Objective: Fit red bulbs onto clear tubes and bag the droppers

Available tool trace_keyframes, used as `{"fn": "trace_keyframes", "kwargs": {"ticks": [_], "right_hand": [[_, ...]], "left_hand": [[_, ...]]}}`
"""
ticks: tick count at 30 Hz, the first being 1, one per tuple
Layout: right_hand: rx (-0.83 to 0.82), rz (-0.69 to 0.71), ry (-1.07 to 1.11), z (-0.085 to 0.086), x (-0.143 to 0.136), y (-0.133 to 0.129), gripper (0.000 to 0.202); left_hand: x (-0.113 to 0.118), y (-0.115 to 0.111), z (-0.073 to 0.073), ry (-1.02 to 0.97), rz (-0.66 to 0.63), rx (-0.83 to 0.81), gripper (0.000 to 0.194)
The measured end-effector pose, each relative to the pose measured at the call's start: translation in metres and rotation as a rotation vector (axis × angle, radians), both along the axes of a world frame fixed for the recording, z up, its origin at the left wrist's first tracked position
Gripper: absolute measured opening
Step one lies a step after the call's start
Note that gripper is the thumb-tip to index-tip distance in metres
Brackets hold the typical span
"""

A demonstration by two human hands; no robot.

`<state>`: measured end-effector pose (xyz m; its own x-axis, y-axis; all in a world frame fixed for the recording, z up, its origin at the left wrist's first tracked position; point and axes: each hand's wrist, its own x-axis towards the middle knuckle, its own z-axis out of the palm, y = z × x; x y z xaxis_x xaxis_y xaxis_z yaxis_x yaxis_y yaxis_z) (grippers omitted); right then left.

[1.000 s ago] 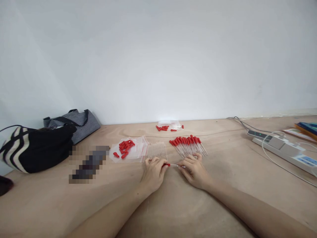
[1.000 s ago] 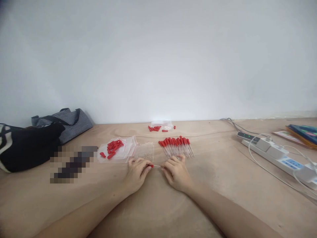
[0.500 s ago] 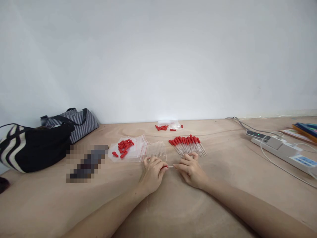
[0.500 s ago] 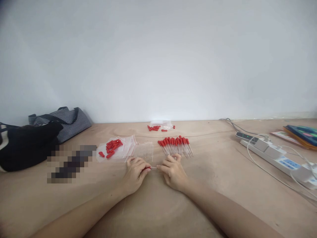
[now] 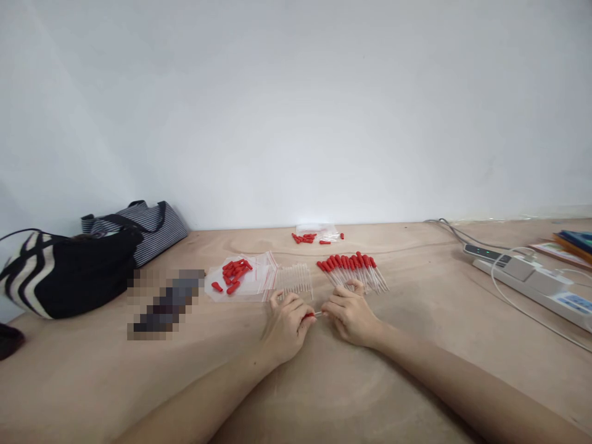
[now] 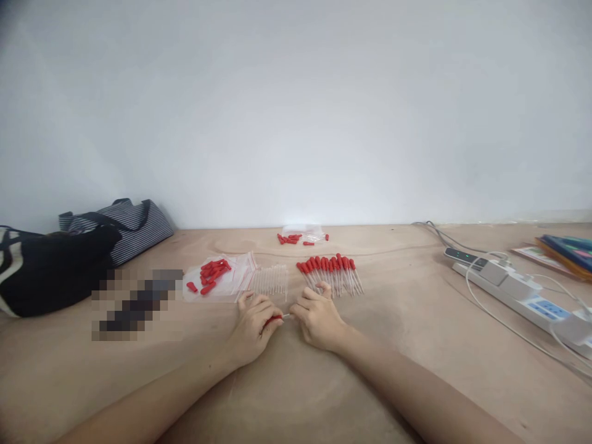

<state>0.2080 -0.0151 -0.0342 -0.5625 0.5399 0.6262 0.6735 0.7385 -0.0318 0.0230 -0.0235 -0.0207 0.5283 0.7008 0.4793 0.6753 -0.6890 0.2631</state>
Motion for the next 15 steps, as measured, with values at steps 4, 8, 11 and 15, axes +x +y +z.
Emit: {"fn": "trace_keyframes", "kwargs": {"ticks": [4,8,11,15], "right_hand": [[-0.106,-0.059,-0.026,0.002,-0.008,-0.003,0.016],[-0.204,-0.104,-0.05,0.007,-0.013,-0.006,0.02],[-0.272,-0.122,-0.062,0.009,-0.013,-0.006,0.021],[-0.354,-0.131,-0.04,0.011,-0.011,-0.005,0.024]], "left_hand": [[0.0,-0.001,0.001,0.002,0.021,-0.002,0.015],[0.0,-0.002,0.001,0.02,0.027,0.007,0.014],[0.0,-0.001,0.0,0.031,0.027,0.014,0.014],[-0.004,0.002,0.002,0.022,0.031,0.012,0.01]]}}
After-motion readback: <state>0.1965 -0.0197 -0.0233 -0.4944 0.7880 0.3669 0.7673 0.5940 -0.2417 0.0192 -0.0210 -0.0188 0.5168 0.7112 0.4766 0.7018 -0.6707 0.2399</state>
